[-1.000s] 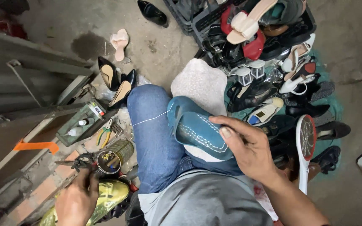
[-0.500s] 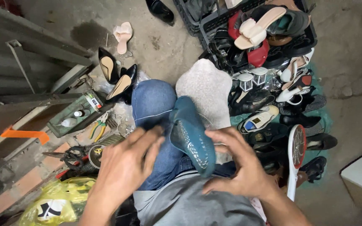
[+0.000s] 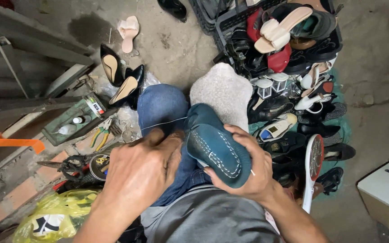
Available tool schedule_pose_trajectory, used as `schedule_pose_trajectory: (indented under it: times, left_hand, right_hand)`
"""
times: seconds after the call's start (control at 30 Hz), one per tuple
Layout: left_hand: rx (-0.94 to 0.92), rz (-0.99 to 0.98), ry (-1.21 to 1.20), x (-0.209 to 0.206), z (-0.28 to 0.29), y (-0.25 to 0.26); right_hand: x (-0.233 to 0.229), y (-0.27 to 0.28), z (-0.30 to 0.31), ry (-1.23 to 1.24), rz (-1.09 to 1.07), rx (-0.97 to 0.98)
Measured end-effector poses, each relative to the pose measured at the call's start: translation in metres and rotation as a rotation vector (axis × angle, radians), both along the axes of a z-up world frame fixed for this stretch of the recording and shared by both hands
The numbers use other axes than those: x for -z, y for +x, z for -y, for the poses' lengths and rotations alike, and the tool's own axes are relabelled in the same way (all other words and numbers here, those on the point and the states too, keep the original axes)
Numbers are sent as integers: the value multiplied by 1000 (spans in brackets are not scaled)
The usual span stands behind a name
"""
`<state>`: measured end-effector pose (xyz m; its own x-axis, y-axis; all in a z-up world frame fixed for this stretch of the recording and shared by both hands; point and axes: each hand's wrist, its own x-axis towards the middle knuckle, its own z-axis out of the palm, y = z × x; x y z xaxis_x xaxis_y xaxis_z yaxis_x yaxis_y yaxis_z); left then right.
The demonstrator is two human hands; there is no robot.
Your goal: Hand-sewing the sole of a blue sandal using a needle and white thread in a shoe repair setting.
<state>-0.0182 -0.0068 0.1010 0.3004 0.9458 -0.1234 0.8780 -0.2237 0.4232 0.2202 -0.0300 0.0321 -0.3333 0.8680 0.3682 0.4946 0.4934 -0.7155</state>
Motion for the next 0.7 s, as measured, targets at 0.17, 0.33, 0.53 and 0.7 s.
schedule_pose_trajectory:
  times: [0.17, 0.33, 0.53, 0.7]
  left_hand:
    - [-9, -21, 34, -8, -10, 8]
    - [52, -23, 88, -6, -18, 12]
    - [61, -44, 97, 1, -19, 19]
    - [81, -69, 83, 9, -17, 21]
  right_hand:
    - [2, 5, 1, -90, -53, 50]
    - [6, 10, 3, -130, -104, 40]
    - [3, 13, 6, -169, -76, 65]
    - [3, 11, 5, -143, -66, 46]
